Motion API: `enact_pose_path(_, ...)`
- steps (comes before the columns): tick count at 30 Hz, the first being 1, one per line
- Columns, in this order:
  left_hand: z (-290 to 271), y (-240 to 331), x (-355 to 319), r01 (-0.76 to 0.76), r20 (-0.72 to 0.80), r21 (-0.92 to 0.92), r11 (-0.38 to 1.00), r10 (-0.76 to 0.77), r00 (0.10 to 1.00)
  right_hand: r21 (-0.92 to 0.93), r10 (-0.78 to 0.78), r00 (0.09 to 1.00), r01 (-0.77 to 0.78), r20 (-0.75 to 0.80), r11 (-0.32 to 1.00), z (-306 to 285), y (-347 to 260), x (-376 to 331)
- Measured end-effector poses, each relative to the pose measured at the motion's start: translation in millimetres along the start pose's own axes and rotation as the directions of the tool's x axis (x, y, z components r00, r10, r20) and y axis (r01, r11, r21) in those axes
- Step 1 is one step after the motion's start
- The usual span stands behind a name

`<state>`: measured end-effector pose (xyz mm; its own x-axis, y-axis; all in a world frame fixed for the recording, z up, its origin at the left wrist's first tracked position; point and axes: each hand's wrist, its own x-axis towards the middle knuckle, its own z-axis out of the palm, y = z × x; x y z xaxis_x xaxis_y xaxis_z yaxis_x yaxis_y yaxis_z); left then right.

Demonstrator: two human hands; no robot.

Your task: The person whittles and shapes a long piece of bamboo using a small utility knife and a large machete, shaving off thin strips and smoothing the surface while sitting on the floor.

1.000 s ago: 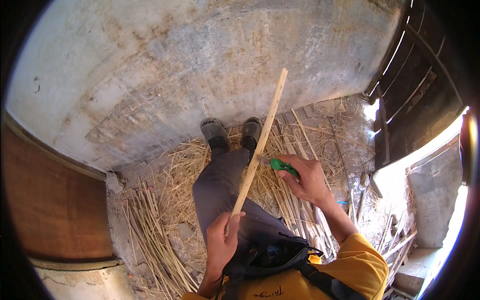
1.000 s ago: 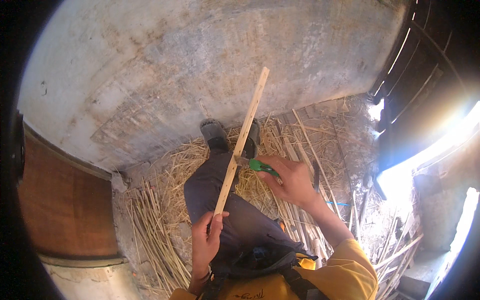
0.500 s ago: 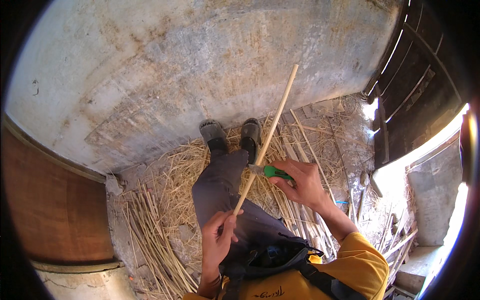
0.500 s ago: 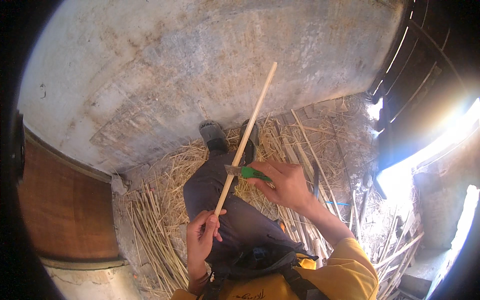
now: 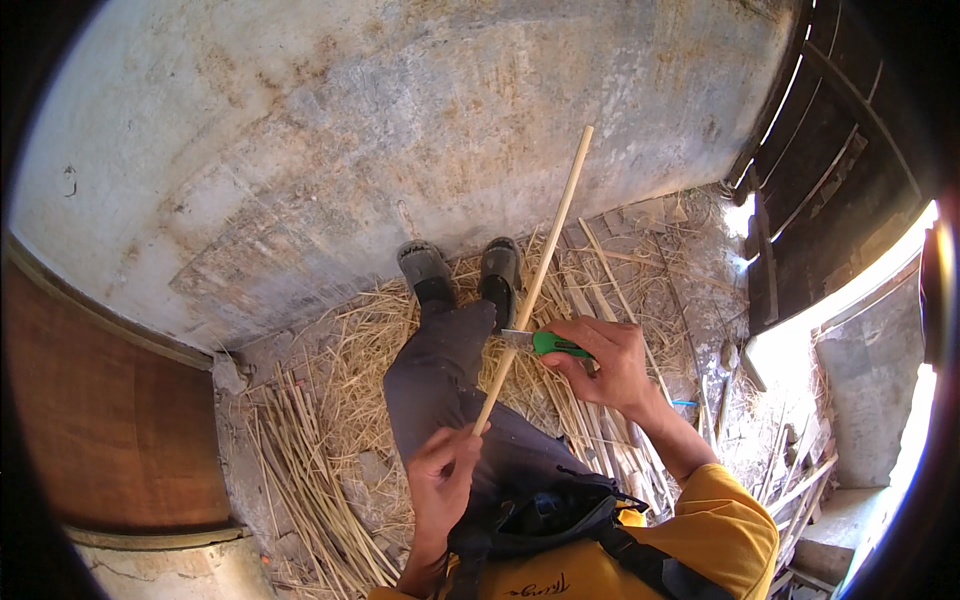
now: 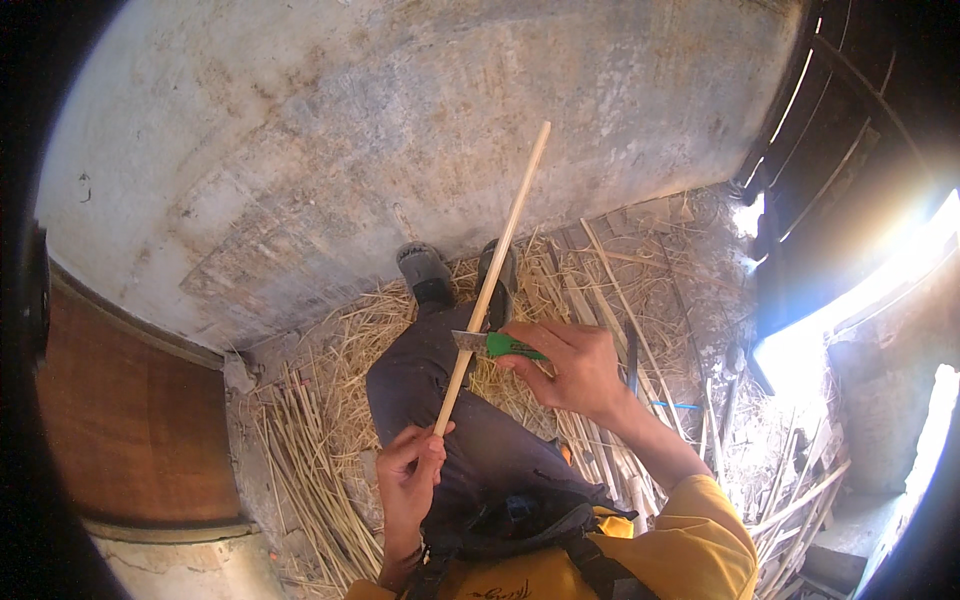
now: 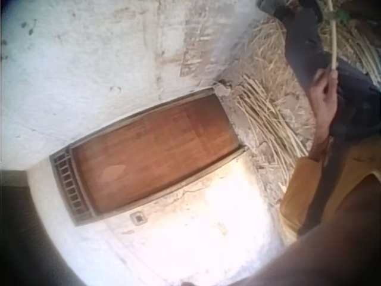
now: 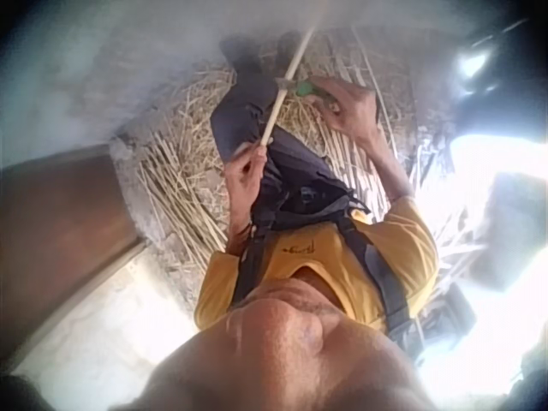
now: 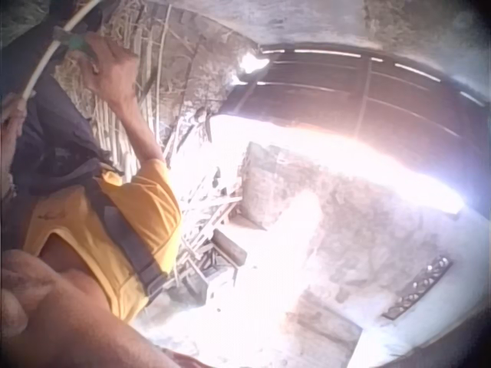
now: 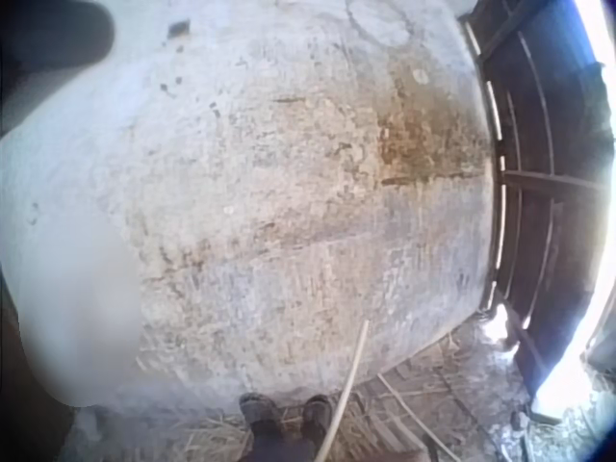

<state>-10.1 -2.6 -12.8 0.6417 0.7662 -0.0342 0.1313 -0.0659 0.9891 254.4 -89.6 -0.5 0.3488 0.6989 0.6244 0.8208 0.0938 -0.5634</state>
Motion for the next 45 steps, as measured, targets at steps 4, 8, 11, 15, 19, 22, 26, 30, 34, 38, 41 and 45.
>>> enact_pose_path(4,3,8,0,-0.058,-0.053,0.129,0.99,0.066,0.996,-0.037,-0.014,1.0,0.013,-0.026,0.999,-2,-3,2)
enact_pose_path(8,4,9,0,-0.046,-0.074,0.121,0.992,0.056,0.996,-0.048,-0.014,0.999,0.012,-0.036,0.999,-1,-1,2)
enact_pose_path(11,2,11,1,-0.104,-0.059,0.227,0.968,0.121,0.991,-0.059,-0.024,0.999,0.022,-0.043,0.998,-1,-1,5)
enact_pose_path(15,3,13,0,-0.117,-0.085,0.272,0.955,0.145,0.986,-0.07,-0.022,0.999,0.02,-0.03,0.997,1,5,4)
enact_pose_path(19,3,10,0,-0.148,-0.103,0.295,0.944,0.185,0.977,-0.068,0.02,0.999,-0.024,-0.045,0.997,3,8,7)
enact_pose_path(22,0,14,-2,-0.117,-0.103,0.333,0.936,0.16,0.982,-0.073,0.056,0.995,-0.062,-0.085,0.995,7,22,9)
enact_pose_path(26,-4,6,-11,-0.126,-0.092,0.364,0.923,0.17,0.981,-0.07,0.221,0.97,-0.228,-0.098,0.971,-10,53,31)
enact_pose_path(30,-7,0,-14,-0.083,-0.114,0.348,0.934,0.13,0.985,-0.119,0.161,0.983,-0.172,-0.093,0.978,-4,53,33)
enact_pose_path(34,-9,5,-16,0.003,-0.113,0.375,0.927,0.043,0.993,-0.102,0.083,0.98,-0.103,-0.181,0.989,7,71,33)
enact_pose_path(38,-20,-8,-31,-0.059,-0.067,0.402,0.914,0.094,0.993,-0.228,0.311,0.923,-0.361,-0.226,0.904,-7,105,54)
enact_pose_path(41,-29,-14,-40,-0.058,-0.045,0.37,0.927,0.08,0.996,-0.239,0.431,0.847,-0.509,-0.312,0.827,-34,158,56)
enact_pose_path(45,-37,-17,-35,0.047,-0.207,0.356,0.933,0.029,0.978,0.128,0.567,0.806,-0.552,-0.168,0.824,-43,175,43)
